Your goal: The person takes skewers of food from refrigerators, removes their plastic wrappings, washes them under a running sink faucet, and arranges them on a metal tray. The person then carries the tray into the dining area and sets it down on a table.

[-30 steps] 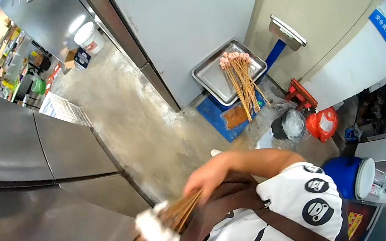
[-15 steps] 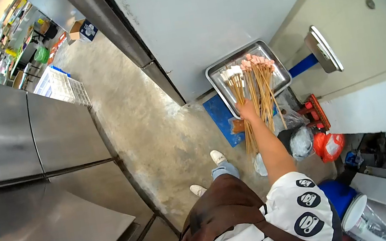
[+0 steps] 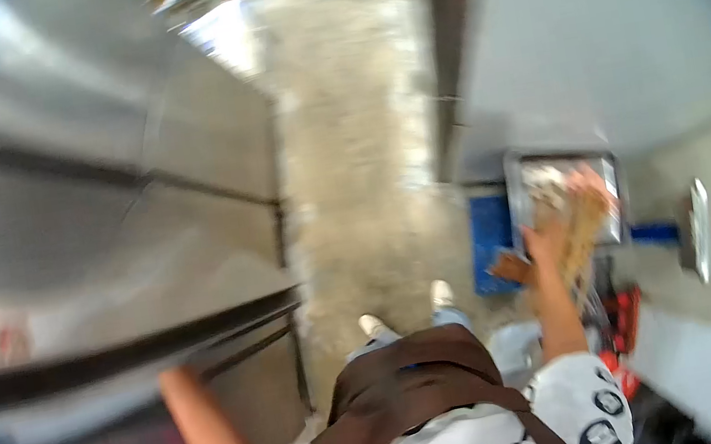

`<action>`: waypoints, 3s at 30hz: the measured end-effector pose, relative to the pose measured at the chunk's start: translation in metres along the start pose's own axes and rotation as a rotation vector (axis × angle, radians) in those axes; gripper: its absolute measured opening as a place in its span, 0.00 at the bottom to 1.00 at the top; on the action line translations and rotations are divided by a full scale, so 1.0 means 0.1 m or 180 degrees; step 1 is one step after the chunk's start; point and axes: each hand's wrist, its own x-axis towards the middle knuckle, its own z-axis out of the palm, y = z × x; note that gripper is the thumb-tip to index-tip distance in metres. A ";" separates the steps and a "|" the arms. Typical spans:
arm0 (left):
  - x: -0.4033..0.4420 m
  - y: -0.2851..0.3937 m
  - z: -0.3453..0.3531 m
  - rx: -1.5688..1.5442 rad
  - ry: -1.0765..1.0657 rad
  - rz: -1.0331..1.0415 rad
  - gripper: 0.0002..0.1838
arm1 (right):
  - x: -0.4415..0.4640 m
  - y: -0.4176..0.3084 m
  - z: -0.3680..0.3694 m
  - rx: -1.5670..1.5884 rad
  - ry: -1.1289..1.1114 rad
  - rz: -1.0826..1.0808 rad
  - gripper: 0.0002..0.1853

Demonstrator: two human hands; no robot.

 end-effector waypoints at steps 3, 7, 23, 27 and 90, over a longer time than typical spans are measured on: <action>0.09 0.05 0.20 -0.0308 0.0024 0.0153 0.10 | -0.40 -0.50 -0.16 -0.0533 0.1077 -0.1648 0.34; 0.32 0.17 0.38 -0.0761 -0.0167 0.0325 0.10 | -1.91 -2.13 -0.41 0.0849 -0.2181 -0.2838 0.18; 0.86 0.51 -1.62 -0.1692 0.0021 0.0470 0.09 | -3.25 -4.53 0.25 0.2523 -0.3630 -0.3046 0.12; 0.78 0.35 -1.64 -0.1485 -0.0188 0.0406 0.09 | -4.26 -5.61 -0.13 0.3178 -0.3599 -0.3920 0.38; 0.66 0.04 -1.71 0.1446 -0.1110 -0.0545 0.19 | -5.05 -6.21 0.90 0.2122 -0.6268 -0.2814 0.32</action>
